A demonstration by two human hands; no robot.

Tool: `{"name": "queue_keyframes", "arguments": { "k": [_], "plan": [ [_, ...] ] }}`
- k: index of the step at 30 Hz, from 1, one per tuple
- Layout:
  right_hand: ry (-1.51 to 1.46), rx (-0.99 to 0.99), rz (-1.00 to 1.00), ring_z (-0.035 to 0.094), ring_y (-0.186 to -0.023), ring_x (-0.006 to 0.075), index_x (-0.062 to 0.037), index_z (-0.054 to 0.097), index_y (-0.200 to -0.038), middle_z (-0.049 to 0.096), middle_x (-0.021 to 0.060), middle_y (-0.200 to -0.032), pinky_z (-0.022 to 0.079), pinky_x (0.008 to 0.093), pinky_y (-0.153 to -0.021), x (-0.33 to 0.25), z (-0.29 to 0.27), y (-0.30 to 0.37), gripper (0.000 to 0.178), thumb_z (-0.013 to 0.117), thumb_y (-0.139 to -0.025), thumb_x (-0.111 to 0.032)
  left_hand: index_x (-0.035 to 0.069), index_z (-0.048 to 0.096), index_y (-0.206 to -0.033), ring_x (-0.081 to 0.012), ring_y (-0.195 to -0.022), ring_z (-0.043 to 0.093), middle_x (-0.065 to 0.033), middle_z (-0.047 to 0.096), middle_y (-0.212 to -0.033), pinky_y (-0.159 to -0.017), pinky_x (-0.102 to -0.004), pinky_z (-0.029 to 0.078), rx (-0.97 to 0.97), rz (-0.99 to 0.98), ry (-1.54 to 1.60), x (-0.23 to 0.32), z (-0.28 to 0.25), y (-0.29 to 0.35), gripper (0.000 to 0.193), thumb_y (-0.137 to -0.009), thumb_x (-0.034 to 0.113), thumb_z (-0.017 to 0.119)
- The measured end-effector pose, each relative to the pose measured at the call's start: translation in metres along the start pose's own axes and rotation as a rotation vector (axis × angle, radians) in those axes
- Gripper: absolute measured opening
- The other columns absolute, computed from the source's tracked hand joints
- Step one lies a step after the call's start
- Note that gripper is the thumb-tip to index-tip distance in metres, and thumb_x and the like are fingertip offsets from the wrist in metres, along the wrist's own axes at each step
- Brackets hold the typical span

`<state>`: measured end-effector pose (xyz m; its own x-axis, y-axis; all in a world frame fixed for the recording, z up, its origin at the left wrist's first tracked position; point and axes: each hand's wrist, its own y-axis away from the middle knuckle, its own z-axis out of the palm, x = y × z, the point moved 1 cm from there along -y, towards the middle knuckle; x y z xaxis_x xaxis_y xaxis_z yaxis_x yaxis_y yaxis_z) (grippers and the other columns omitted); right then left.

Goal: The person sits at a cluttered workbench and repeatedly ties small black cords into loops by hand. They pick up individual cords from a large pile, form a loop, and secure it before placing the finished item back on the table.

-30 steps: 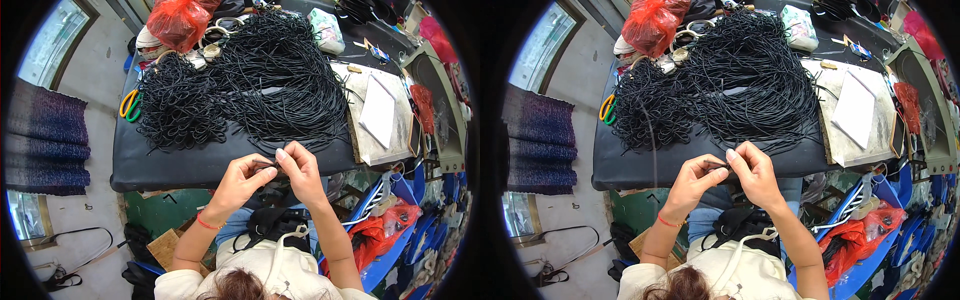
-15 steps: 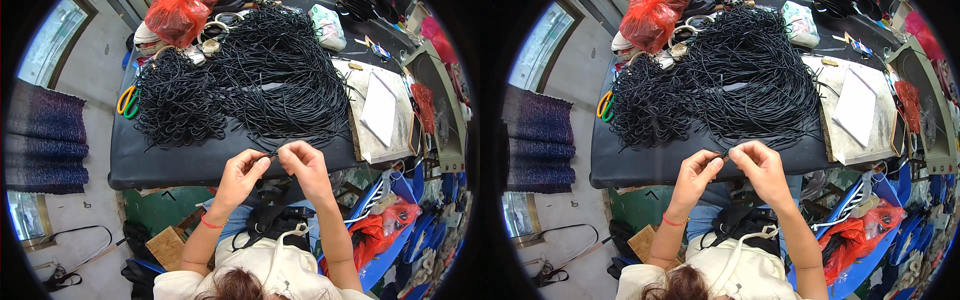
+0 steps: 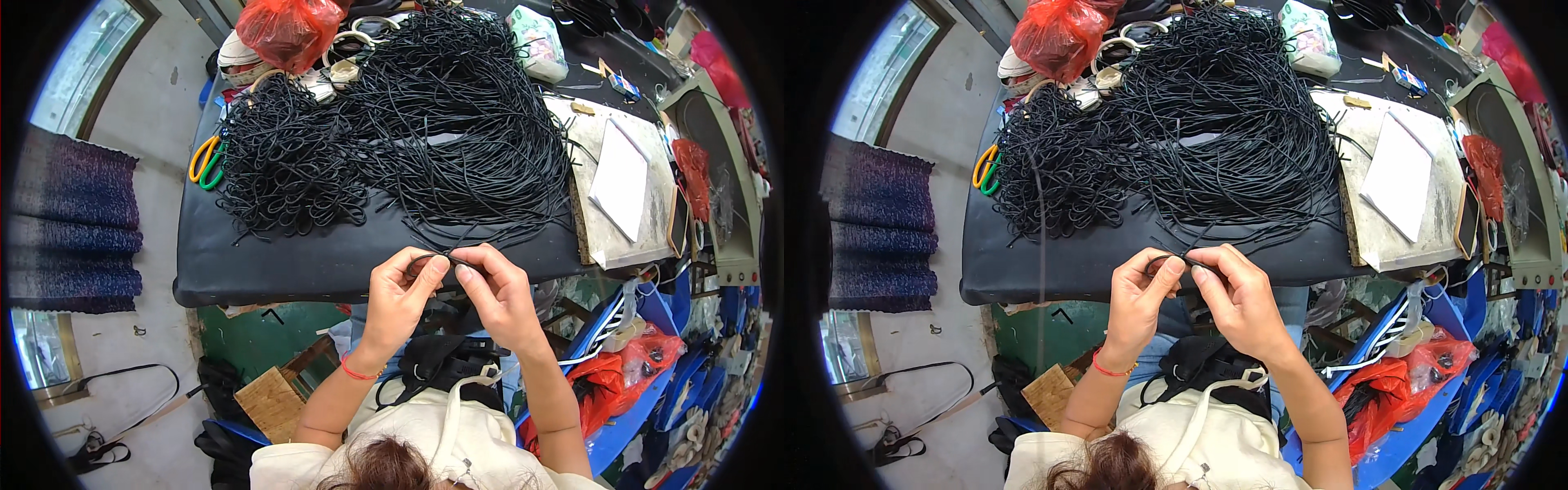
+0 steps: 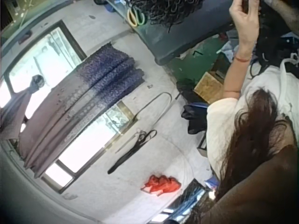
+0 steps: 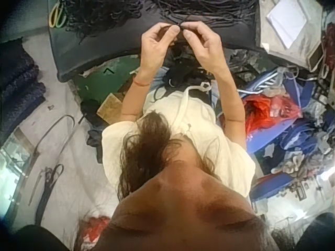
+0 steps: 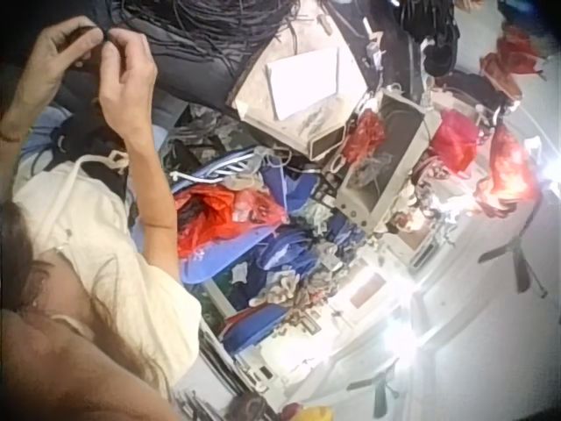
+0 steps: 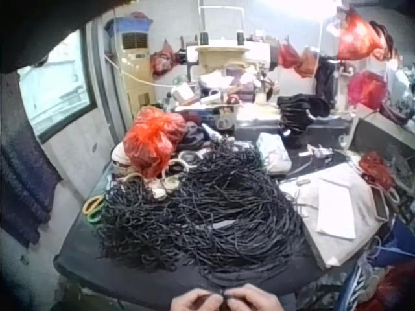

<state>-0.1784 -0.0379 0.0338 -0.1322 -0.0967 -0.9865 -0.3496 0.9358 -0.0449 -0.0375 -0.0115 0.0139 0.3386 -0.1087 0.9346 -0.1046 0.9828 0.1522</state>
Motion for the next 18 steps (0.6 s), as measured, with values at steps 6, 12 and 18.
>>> {"name": "queue_keyframes", "arguments": {
  "k": [6, 12, 18],
  "plan": [
    [-0.281, -0.052, 0.195, 0.048, -0.076, 0.0044, 0.0022, 0.056, -0.105, 0.056, 0.0013, -0.091, 0.040, 0.0195, -0.063, -0.008, 0.001, 0.001, 0.019, 0.054, -0.088, -0.004, 0.002, 0.060, -0.095, -0.0050, -0.071, 0.053, -0.0015, 0.060, -0.080, -0.064, -0.0194, 0.043, 0.073, -0.087, 0.243, 0.009, 0.009, -0.007, 0.016, -0.089, 0.016, 0.056],
    [-0.245, 0.199, 0.081, 0.051, -0.072, 0.0045, 0.0026, 0.056, -0.095, 0.057, 0.0021, -0.088, 0.042, 0.0185, -0.064, -0.016, 0.011, 0.008, 0.012, 0.057, -0.087, -0.005, 0.000, 0.060, -0.104, -0.0111, -0.083, 0.060, -0.0063, 0.063, -0.089, -0.078, -0.0255, 0.049, -0.127, -0.148, 0.413, 0.018, 0.000, -0.013, 0.019, -0.090, 0.011, 0.051],
    [-0.350, -0.004, 0.113, 0.052, -0.069, 0.0049, 0.0002, 0.059, -0.097, 0.055, 0.0013, -0.081, 0.043, 0.0186, -0.056, -0.017, 0.000, -0.026, 0.016, 0.058, -0.088, -0.013, -0.002, 0.062, -0.098, -0.0095, -0.075, 0.059, -0.0061, 0.064, -0.083, -0.069, -0.0243, 0.050, -0.234, -0.137, 0.179, 0.023, 0.002, -0.009, 0.017, -0.088, 0.009, 0.053]
  ]
}}
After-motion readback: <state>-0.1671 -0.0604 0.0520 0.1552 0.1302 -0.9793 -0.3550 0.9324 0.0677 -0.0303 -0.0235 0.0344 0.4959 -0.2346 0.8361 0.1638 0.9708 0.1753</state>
